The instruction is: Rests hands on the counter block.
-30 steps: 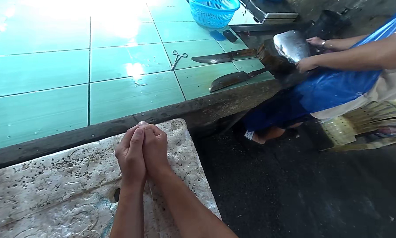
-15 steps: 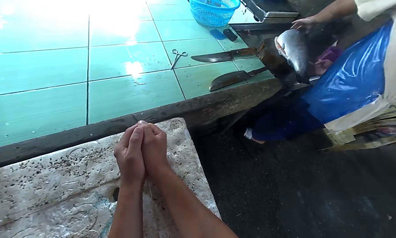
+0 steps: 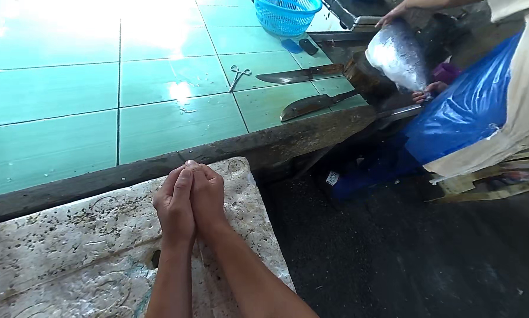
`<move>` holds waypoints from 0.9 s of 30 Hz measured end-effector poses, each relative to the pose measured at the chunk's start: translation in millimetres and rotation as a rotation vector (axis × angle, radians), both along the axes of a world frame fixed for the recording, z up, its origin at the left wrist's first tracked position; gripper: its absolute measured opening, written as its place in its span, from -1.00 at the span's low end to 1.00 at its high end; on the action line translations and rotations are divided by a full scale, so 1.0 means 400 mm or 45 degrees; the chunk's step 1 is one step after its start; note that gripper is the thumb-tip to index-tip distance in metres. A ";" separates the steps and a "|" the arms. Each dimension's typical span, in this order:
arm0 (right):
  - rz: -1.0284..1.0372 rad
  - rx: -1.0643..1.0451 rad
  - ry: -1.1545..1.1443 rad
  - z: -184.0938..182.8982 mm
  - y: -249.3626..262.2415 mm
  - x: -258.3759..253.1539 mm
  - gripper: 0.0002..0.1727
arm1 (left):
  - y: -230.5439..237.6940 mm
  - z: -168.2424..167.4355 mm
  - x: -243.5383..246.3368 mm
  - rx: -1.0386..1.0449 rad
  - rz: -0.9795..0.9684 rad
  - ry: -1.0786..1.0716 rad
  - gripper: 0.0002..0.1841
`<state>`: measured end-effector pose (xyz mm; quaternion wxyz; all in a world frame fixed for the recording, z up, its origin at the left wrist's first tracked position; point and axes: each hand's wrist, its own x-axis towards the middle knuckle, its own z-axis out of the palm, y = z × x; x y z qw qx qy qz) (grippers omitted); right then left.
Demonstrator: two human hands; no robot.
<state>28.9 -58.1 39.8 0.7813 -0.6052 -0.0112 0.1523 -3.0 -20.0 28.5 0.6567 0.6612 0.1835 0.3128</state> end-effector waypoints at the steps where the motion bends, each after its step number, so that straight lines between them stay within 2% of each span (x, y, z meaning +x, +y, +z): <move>1: 0.008 -0.006 -0.003 0.000 -0.002 0.000 -0.53 | 0.000 -0.001 0.000 0.005 -0.002 -0.003 -0.69; 27: 0.004 0.050 0.014 -0.004 0.002 0.001 -0.54 | -0.001 -0.005 0.001 0.020 0.009 0.002 -0.67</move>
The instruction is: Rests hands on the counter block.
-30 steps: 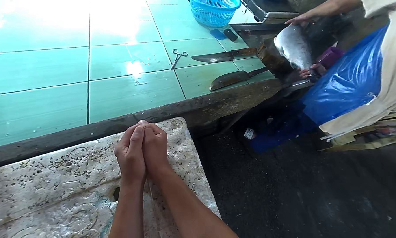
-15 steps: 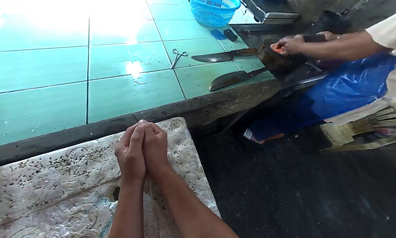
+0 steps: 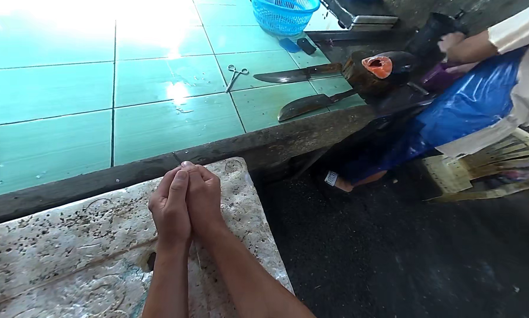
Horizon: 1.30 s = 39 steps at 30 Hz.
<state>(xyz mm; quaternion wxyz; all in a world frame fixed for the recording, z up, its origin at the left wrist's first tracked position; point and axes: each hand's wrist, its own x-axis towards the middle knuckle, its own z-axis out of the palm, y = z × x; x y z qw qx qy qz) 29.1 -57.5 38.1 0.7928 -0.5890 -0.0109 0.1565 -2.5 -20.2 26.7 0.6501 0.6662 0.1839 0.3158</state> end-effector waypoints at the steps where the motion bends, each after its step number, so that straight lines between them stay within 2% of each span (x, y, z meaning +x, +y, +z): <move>1: -0.004 0.015 -0.001 -0.002 0.001 0.000 -0.53 | 0.001 -0.002 0.000 0.004 -0.004 -0.004 -0.67; 39: -0.020 -0.022 -0.011 0.001 0.000 -0.004 -0.52 | 0.001 0.010 -0.004 -0.017 -0.034 -0.003 -0.69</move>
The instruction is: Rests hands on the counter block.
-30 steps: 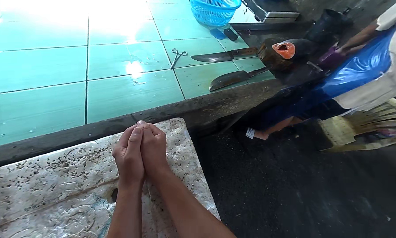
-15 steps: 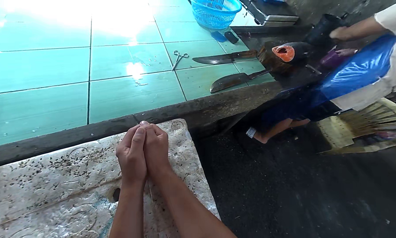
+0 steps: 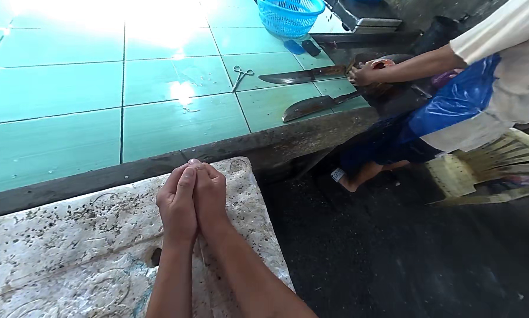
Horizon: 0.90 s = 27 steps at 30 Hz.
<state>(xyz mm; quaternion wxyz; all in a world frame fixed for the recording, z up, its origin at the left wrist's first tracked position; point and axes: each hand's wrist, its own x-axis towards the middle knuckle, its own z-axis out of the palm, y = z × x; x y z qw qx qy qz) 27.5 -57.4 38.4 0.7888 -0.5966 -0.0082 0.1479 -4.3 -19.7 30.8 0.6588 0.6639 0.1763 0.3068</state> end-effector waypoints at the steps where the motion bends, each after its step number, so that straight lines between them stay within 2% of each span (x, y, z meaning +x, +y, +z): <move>1: 0.000 -0.004 -0.002 -0.001 0.000 0.000 -0.52 | -0.001 -0.001 0.000 -0.002 0.001 0.000 -0.69; 13: -0.009 -0.009 0.008 0.007 0.007 0.002 -0.53 | 0.006 0.002 0.002 -0.004 0.014 0.007 -0.69; 19: -0.043 0.106 0.013 0.029 0.000 -0.001 -0.67 | 0.002 0.017 0.002 -0.011 -0.003 -0.024 -0.68; 27: -0.099 0.136 0.068 0.042 0.002 -0.003 -0.63 | -0.001 0.019 0.004 -0.013 -0.028 -0.064 -0.68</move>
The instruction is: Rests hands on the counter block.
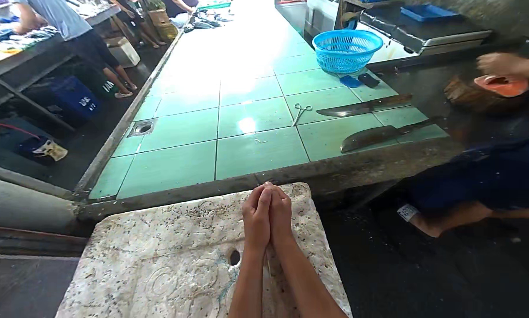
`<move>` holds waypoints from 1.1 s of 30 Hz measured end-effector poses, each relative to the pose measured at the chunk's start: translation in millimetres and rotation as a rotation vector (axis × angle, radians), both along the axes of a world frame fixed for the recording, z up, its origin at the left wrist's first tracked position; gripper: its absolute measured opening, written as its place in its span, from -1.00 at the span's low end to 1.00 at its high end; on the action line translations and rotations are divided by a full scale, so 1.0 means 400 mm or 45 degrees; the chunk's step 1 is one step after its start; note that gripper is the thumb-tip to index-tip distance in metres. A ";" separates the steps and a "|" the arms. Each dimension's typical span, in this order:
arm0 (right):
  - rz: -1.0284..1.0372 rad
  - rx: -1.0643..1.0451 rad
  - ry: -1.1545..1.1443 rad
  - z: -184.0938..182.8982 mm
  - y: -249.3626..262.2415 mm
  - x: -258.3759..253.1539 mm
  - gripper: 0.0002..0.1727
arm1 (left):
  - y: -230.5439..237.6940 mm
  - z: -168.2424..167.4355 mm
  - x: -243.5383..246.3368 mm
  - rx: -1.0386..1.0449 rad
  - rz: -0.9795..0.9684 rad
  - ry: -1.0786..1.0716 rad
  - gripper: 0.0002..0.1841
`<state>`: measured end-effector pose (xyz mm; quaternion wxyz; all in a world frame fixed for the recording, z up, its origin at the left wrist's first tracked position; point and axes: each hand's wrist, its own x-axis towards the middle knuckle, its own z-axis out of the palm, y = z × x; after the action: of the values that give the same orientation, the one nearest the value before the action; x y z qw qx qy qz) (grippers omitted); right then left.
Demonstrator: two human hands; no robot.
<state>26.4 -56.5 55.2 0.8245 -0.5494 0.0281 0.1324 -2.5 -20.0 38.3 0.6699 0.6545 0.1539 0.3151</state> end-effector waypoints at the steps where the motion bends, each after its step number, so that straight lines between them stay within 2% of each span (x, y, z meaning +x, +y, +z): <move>1: -0.004 -0.005 0.002 0.000 -0.001 0.000 -0.62 | -0.001 -0.001 0.000 -0.009 -0.002 -0.002 -0.68; 18: 0.050 0.041 -0.010 -0.011 -0.016 0.010 -0.65 | -0.012 -0.015 0.006 0.075 0.033 0.056 -0.65; 33: 0.064 0.024 -0.013 -0.024 0.000 0.007 -0.59 | -0.003 -0.011 -0.001 0.032 0.045 0.056 -0.67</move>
<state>29.1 -56.7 45.6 0.8262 -0.5429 0.0089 0.1503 -2.9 -21.3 34.0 0.6525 0.6667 0.1762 0.3142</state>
